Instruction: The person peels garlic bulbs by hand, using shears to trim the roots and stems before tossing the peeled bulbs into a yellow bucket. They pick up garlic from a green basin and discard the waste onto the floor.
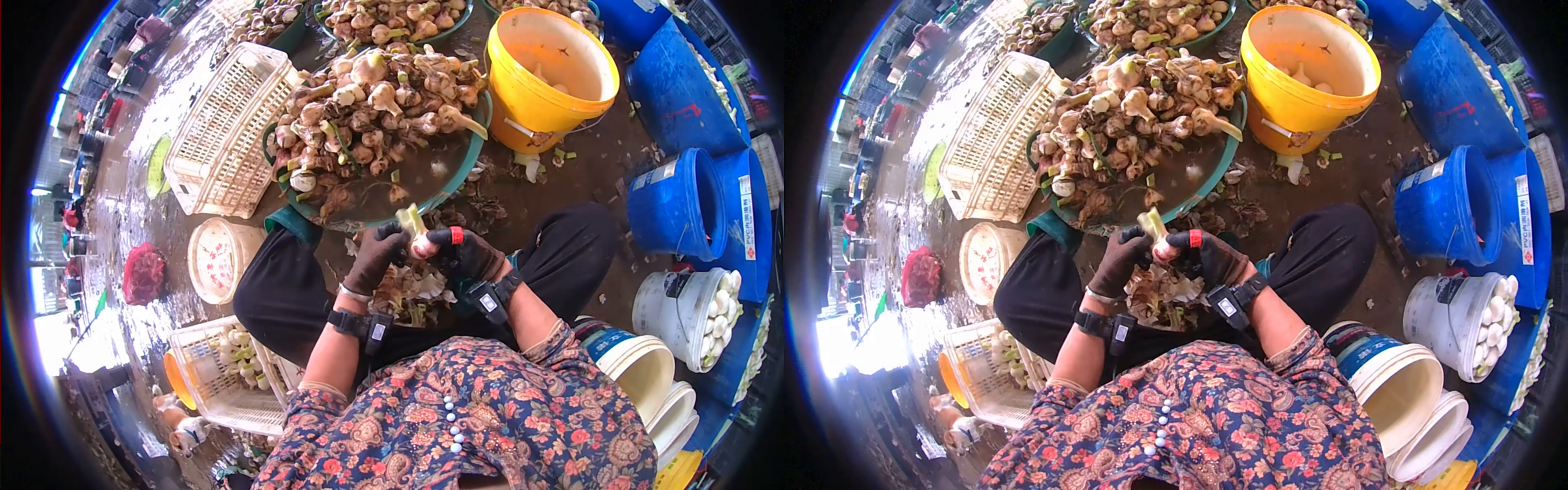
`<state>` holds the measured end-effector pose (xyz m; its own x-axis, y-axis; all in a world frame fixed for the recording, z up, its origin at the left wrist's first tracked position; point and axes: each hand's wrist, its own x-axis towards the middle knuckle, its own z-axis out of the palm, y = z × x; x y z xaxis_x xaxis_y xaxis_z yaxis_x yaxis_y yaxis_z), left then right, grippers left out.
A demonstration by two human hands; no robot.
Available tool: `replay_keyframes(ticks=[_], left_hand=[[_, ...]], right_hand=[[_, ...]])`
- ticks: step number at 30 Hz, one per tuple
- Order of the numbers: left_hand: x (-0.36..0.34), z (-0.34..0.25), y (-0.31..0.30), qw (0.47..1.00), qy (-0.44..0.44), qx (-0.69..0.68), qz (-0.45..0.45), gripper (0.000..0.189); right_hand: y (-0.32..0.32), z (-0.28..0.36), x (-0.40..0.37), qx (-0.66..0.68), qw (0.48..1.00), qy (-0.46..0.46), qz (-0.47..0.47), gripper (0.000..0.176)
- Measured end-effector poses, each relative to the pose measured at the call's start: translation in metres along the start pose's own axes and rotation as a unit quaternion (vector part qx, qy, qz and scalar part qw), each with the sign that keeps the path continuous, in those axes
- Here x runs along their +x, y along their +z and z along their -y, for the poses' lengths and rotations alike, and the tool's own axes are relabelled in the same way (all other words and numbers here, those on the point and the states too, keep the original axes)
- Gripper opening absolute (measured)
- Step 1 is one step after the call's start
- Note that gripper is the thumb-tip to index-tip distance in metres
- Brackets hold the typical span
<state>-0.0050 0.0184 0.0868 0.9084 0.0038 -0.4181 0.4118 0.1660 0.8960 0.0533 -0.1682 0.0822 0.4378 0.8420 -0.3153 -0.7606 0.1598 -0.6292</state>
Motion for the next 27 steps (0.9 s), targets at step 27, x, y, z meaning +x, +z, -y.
replay_keyframes(ticks=[27], left_hand=[[0.039,0.071,-0.033,0.986,-0.004,0.080,-0.146,0.042]], right_hand=[[0.002,0.010,-0.006,-0.090,0.990,-0.106,0.018,0.057]])
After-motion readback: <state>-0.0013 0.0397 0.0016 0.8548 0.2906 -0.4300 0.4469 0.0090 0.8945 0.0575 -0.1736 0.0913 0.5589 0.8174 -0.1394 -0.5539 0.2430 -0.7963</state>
